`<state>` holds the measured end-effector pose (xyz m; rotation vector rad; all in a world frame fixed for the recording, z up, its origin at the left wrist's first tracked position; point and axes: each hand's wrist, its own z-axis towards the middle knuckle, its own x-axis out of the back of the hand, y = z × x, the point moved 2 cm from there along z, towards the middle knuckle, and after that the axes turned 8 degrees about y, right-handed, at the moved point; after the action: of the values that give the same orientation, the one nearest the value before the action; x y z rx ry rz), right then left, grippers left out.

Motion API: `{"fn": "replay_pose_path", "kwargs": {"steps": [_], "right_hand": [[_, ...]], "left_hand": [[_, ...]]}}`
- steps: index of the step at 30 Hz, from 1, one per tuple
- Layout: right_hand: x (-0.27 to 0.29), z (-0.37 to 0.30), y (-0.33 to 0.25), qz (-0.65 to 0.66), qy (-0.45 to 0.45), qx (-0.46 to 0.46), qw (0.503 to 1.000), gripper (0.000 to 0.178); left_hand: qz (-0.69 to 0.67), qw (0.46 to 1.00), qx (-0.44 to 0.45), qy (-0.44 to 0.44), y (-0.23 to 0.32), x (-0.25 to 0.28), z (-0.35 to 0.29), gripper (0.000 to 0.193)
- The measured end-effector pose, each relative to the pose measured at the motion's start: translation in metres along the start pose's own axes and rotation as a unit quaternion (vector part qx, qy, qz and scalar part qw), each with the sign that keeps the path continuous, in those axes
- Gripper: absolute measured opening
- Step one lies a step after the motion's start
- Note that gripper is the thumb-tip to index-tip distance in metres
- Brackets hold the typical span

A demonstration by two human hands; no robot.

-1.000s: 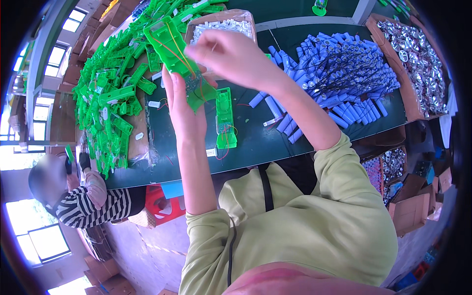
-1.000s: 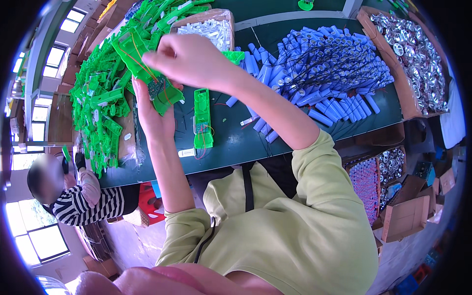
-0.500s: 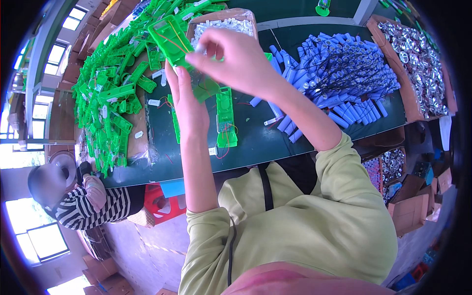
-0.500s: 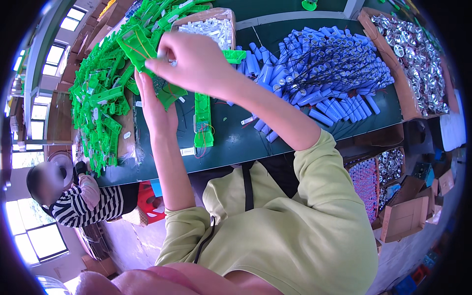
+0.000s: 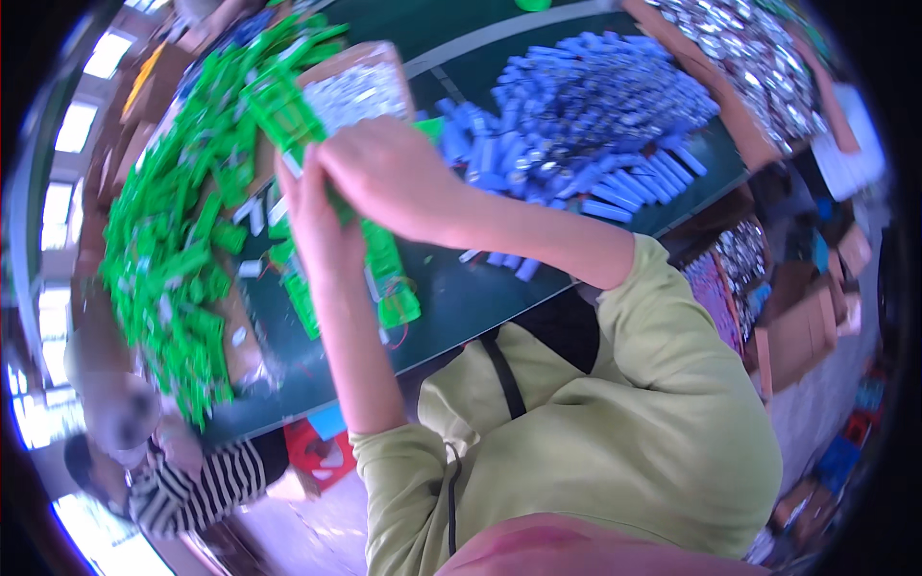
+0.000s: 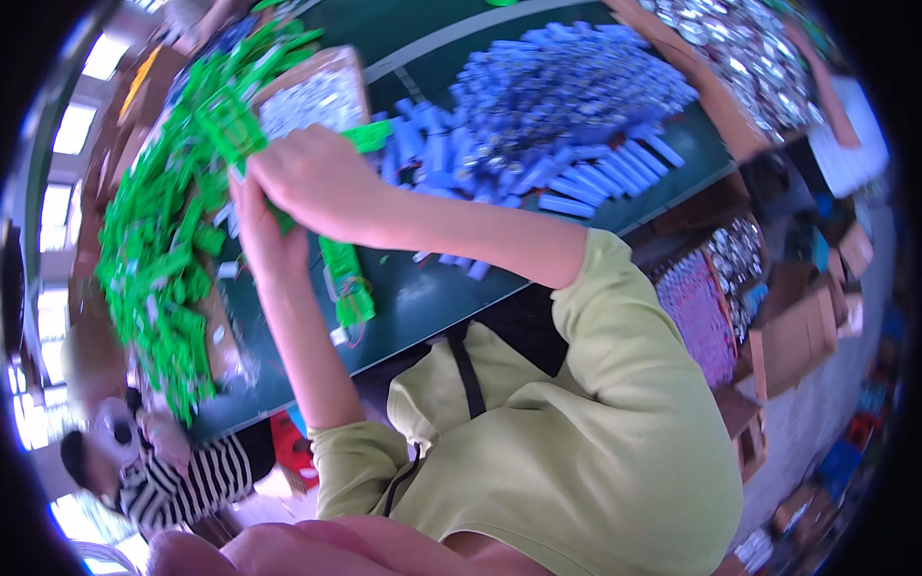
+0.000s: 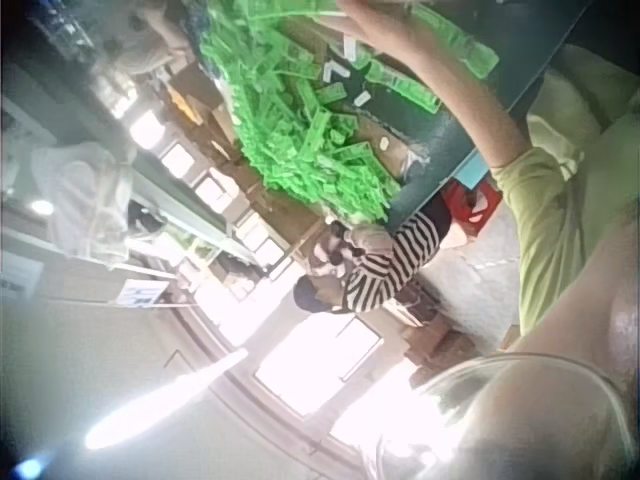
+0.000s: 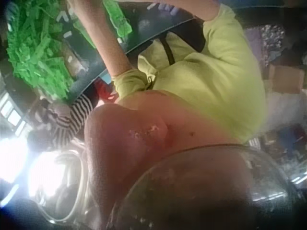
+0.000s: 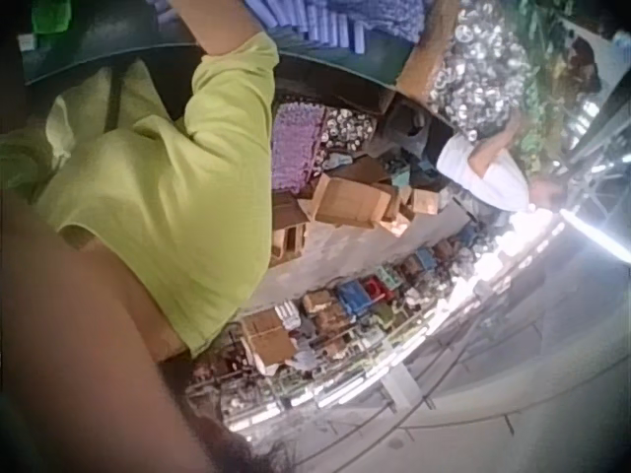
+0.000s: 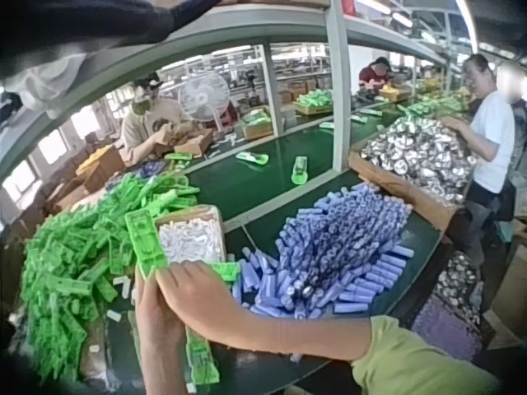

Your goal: Assembling plastic housing components with batteries and circuit boards on a factory production line.

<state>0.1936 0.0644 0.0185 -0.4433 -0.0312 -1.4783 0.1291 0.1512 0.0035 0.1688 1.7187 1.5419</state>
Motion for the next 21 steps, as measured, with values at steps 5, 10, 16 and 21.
{"fn": "replay_pose_path", "kwargs": {"steps": [5, 10, 16, 21], "right_hand": [[0.041, 0.008, 0.036, 0.006, -0.114, -0.089, 0.989, 0.013], [0.138, 0.009, 0.233, -0.445, -0.306, -0.143, 0.829, 0.051], [0.14, -0.033, 0.346, -0.468, -0.45, -0.274, 0.709, 0.028], [0.15, -0.046, 0.374, -0.435, -0.416, -0.18, 0.778, 0.035]], "left_hand": [[0.016, 0.999, 0.042, -0.024, -0.004, 0.0, 0.01, 0.027], [0.048, 0.994, 0.037, -0.088, -0.004, -0.009, 0.016, 0.03], [0.054, 0.993, 0.049, -0.088, -0.011, -0.001, 0.025, 0.034], [0.037, 0.992, 0.079, -0.091, -0.018, -0.008, 0.027, 0.035]]}}
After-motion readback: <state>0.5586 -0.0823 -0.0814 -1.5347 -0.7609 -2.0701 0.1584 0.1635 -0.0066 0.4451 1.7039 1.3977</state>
